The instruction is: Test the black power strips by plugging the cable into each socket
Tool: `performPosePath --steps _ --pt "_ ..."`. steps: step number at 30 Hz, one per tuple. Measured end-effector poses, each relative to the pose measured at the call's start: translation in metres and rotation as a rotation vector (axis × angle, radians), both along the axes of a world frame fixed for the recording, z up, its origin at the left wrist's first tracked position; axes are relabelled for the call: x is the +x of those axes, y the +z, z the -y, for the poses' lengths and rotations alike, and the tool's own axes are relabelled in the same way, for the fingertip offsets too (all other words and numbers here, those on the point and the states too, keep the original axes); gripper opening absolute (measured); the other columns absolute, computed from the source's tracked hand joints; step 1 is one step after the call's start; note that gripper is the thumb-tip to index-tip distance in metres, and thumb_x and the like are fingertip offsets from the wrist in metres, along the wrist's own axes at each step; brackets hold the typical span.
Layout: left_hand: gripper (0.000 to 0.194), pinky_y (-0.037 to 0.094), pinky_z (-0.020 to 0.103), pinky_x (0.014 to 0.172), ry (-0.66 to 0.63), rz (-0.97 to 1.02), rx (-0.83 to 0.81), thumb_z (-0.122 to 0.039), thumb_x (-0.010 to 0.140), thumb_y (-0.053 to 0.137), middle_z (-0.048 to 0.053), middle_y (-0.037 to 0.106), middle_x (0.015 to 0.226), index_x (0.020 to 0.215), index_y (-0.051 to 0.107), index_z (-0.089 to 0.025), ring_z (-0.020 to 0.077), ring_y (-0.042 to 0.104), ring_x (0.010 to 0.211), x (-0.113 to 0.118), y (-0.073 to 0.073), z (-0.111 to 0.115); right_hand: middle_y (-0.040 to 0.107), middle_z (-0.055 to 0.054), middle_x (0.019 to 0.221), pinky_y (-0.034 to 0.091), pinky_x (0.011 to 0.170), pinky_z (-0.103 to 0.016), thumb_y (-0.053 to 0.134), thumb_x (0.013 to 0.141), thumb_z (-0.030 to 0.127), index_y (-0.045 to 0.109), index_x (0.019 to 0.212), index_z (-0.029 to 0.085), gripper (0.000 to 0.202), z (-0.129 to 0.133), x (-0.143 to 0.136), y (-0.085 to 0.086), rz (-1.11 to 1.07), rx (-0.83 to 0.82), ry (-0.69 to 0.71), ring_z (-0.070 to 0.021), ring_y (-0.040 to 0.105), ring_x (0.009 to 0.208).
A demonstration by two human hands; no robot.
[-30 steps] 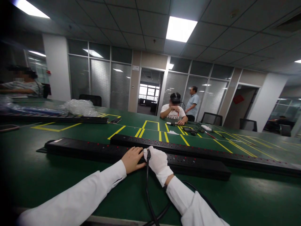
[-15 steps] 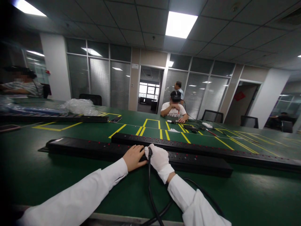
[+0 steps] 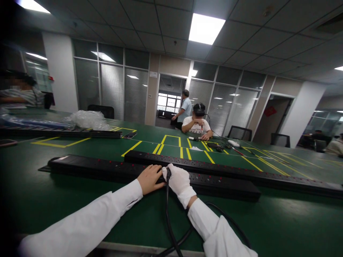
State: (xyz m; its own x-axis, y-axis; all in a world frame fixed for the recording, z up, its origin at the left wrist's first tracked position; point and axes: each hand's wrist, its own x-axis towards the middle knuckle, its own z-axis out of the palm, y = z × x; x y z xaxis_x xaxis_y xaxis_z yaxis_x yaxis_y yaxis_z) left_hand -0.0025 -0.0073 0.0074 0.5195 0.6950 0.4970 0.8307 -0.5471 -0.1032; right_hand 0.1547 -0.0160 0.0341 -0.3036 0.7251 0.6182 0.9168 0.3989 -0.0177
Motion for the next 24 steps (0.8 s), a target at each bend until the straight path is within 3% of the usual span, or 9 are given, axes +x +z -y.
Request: performPosePath --steps 15,24 --pt "0.047 0.034 0.041 0.088 0.002 -0.015 -0.011 -0.051 0.076 0.047 0.011 0.053 0.107 0.111 0.046 -0.018 0.0266 0.046 0.103 -0.0005 -0.0003 -0.0004 0.065 0.000 0.068 0.025 0.052 -0.019 0.028 0.088 0.045 0.058 0.089 0.024 0.037 -0.0027 0.0008 0.0006 0.064 0.032 -0.003 -0.0096 0.056 0.058" --pt "0.050 0.033 0.041 0.089 0.002 -0.010 -0.007 -0.050 0.076 0.048 0.011 0.052 0.109 0.113 0.045 -0.018 0.0263 0.046 0.104 -0.0008 -0.0022 -0.0020 0.065 0.000 0.072 0.029 0.059 -0.018 0.031 0.088 0.042 0.059 0.090 0.023 0.034 -0.0056 0.0003 -0.0041 0.025 0.083 0.024 -0.0094 0.057 0.065"
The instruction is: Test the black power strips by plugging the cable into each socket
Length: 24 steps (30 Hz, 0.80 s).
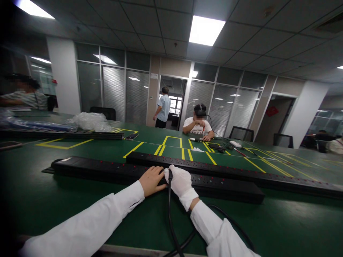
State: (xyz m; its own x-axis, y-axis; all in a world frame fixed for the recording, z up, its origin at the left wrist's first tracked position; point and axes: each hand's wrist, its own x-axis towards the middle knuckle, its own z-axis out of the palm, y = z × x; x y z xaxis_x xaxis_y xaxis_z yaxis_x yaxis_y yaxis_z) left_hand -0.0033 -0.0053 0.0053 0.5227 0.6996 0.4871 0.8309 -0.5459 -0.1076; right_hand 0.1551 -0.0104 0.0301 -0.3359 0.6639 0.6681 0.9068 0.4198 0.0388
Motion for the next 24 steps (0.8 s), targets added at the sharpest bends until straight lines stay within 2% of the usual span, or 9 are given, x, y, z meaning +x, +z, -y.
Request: performPosePath --steps 24 --pt "0.049 0.033 0.042 0.091 -0.015 0.002 0.007 -0.050 0.077 0.047 0.012 0.051 0.112 0.114 0.044 -0.018 0.0262 0.045 0.107 0.0003 -0.0008 0.0003 0.066 -0.001 0.075 0.029 0.061 -0.020 0.031 0.087 0.044 0.059 0.092 0.024 0.035 0.0029 -0.0003 0.0016 -0.003 -0.057 -0.033 -0.0105 0.058 0.069"
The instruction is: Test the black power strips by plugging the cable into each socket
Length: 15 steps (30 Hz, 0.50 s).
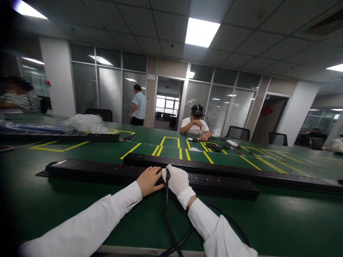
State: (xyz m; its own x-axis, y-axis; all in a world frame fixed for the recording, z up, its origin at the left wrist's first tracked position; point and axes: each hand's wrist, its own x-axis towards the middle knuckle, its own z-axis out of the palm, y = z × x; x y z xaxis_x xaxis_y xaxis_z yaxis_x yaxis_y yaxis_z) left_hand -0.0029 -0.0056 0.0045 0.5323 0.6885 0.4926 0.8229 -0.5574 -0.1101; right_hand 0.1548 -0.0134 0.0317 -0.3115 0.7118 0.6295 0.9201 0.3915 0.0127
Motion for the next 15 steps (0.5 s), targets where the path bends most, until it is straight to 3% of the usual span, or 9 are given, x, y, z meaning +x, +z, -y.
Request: performPosePath --steps 15 --pt "0.047 0.034 0.043 0.090 -0.003 -0.018 -0.008 -0.049 0.077 0.046 0.012 0.052 0.111 0.112 0.046 -0.018 0.0273 0.044 0.107 0.0002 0.0022 0.0009 0.065 0.001 0.073 0.027 0.058 -0.021 0.030 0.088 0.042 0.058 0.089 0.024 0.034 0.0017 0.0009 0.0021 0.023 0.007 -0.004 -0.0099 0.057 0.066"
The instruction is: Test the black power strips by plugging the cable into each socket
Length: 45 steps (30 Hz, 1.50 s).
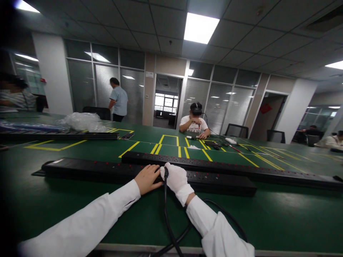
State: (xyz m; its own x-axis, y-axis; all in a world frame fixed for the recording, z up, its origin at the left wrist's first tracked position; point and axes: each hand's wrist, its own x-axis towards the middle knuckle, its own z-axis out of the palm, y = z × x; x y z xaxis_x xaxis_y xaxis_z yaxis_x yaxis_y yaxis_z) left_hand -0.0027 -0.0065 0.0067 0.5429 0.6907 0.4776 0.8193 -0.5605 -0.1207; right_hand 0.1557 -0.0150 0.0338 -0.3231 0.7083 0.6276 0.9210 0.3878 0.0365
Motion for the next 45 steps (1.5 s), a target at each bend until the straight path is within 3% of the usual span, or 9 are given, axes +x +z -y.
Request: performPosePath --steps 12,19,45 --pt "0.048 0.033 0.043 0.090 0.001 0.017 -0.006 -0.050 0.076 0.048 0.012 0.052 0.111 0.112 0.045 -0.018 0.0271 0.044 0.107 0.000 -0.002 -0.001 0.065 0.001 0.073 0.027 0.057 -0.021 0.029 0.089 0.043 0.057 0.088 0.024 0.034 -0.001 0.000 -0.001 0.016 0.001 0.000 -0.0102 0.057 0.066" --pt "0.049 0.032 0.042 0.091 0.010 0.013 -0.012 -0.051 0.078 0.045 0.012 0.050 0.114 0.114 0.044 -0.018 0.0265 0.045 0.107 0.000 0.000 0.001 0.064 0.000 0.066 0.026 0.054 -0.022 0.029 0.088 0.046 0.057 0.088 0.024 0.036 -0.010 0.002 0.003 0.057 -0.084 -0.062 -0.0110 0.057 0.061" --pt "0.049 0.032 0.043 0.092 0.005 0.025 -0.005 -0.051 0.077 0.046 0.012 0.050 0.115 0.115 0.044 -0.019 0.0263 0.044 0.108 0.000 -0.004 -0.002 0.066 -0.001 0.072 0.031 0.060 -0.019 0.030 0.088 0.048 0.058 0.090 0.024 0.037 -0.001 0.001 0.004 0.025 -0.049 0.005 -0.0109 0.060 0.067"
